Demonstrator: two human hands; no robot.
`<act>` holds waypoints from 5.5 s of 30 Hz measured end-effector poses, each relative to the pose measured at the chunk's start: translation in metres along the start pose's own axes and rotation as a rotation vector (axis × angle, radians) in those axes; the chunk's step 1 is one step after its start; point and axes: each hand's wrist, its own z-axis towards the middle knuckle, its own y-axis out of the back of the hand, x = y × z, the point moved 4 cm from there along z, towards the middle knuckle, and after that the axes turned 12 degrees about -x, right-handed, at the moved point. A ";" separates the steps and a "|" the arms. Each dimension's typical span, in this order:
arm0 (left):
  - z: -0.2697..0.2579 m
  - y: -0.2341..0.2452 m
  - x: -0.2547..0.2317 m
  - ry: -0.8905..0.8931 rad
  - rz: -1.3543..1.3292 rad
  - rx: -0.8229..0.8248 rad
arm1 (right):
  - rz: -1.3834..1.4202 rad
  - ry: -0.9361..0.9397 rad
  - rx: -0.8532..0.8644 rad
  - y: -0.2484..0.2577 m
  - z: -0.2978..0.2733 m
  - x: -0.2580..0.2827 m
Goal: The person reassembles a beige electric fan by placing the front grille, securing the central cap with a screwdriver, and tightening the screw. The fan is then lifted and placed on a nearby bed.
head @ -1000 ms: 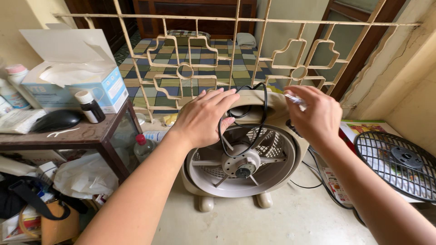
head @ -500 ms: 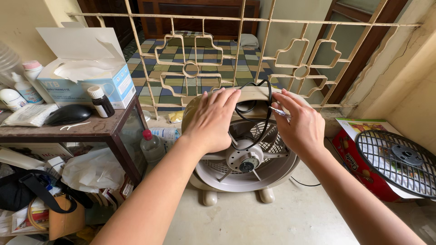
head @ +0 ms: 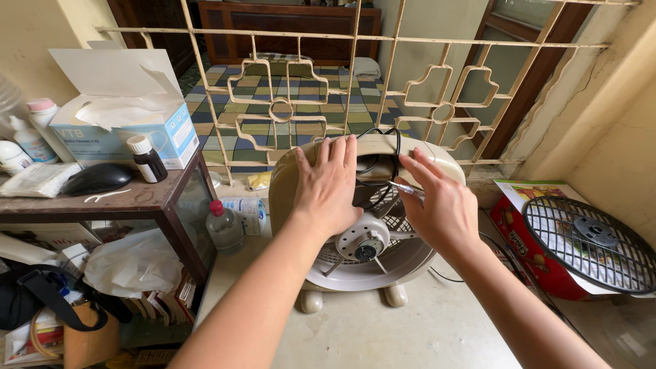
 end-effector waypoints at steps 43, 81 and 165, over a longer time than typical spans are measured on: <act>-0.071 -0.010 -0.066 0.126 -0.906 -0.359 | 0.643 -0.738 0.036 -0.015 -0.105 -0.016; -0.245 -0.261 -0.039 0.122 -0.146 0.751 | -0.092 -1.137 0.128 0.027 -0.183 -0.278; -0.190 -0.243 -0.064 0.840 -0.611 0.562 | -0.841 -0.215 0.397 0.033 -0.202 -0.495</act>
